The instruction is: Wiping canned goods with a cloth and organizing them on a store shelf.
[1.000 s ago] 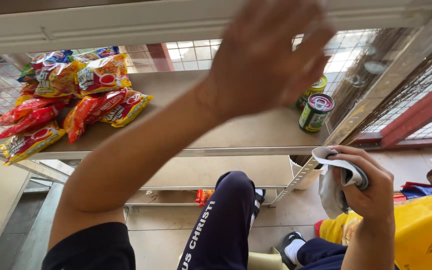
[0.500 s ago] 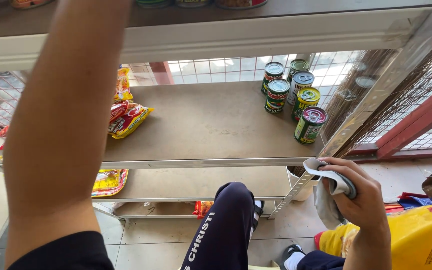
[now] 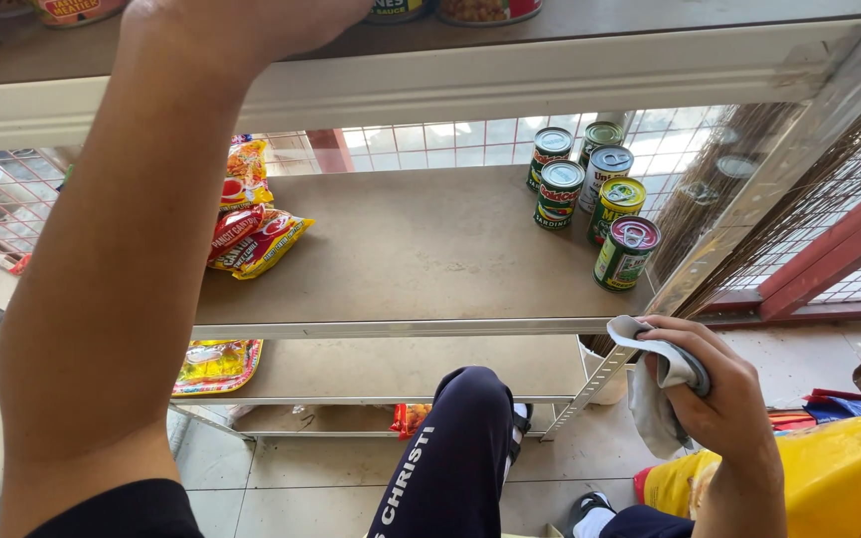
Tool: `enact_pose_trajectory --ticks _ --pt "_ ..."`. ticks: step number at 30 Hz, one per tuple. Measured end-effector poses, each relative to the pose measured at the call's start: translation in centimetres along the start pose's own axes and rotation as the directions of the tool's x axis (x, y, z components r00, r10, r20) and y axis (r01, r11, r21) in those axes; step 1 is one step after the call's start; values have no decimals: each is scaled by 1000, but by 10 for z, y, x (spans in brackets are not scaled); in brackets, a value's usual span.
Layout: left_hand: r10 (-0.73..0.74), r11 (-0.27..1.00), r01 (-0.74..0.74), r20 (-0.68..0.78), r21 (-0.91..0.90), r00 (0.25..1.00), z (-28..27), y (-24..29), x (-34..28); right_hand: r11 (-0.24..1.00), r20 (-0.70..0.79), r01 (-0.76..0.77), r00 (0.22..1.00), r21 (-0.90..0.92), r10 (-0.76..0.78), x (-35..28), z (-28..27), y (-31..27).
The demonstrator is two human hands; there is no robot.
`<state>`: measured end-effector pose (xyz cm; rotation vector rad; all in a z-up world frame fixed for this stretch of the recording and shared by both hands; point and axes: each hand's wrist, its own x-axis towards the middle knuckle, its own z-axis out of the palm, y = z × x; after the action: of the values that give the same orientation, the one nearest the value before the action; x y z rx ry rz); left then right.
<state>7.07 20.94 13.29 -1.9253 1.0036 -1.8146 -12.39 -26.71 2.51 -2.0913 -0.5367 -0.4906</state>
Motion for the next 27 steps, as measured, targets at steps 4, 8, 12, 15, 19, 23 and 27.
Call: enact_pose_trajectory --ticks 4,8,12,15,19,23,27 --pt "9 1000 -10 24 28 1000 -123 20 133 1000 -6 -3 1000 19 3 2 2 -8" --pt "26 998 -28 27 52 999 -157 33 168 1000 -5 -12 1000 15 12 3 0 -6" --pt "40 996 -43 41 79 998 -171 39 174 999 10 22 1000 36 -22 2 0 -3" --pt "49 994 -54 51 98 998 -177 43 174 999 7 20 1000 45 -20 2 0 -5" --pt "62 990 -70 63 124 996 -180 47 171 998 2 16 1000 53 -16 3 -2 -6" --pt "64 988 -77 102 136 993 -178 55 157 999 -13 10 1000 34 -9 3 1 -7" --pt "-287 734 299 119 -610 950 -164 96 159 999 -136 15 991 35 -10 -2 5 -6"
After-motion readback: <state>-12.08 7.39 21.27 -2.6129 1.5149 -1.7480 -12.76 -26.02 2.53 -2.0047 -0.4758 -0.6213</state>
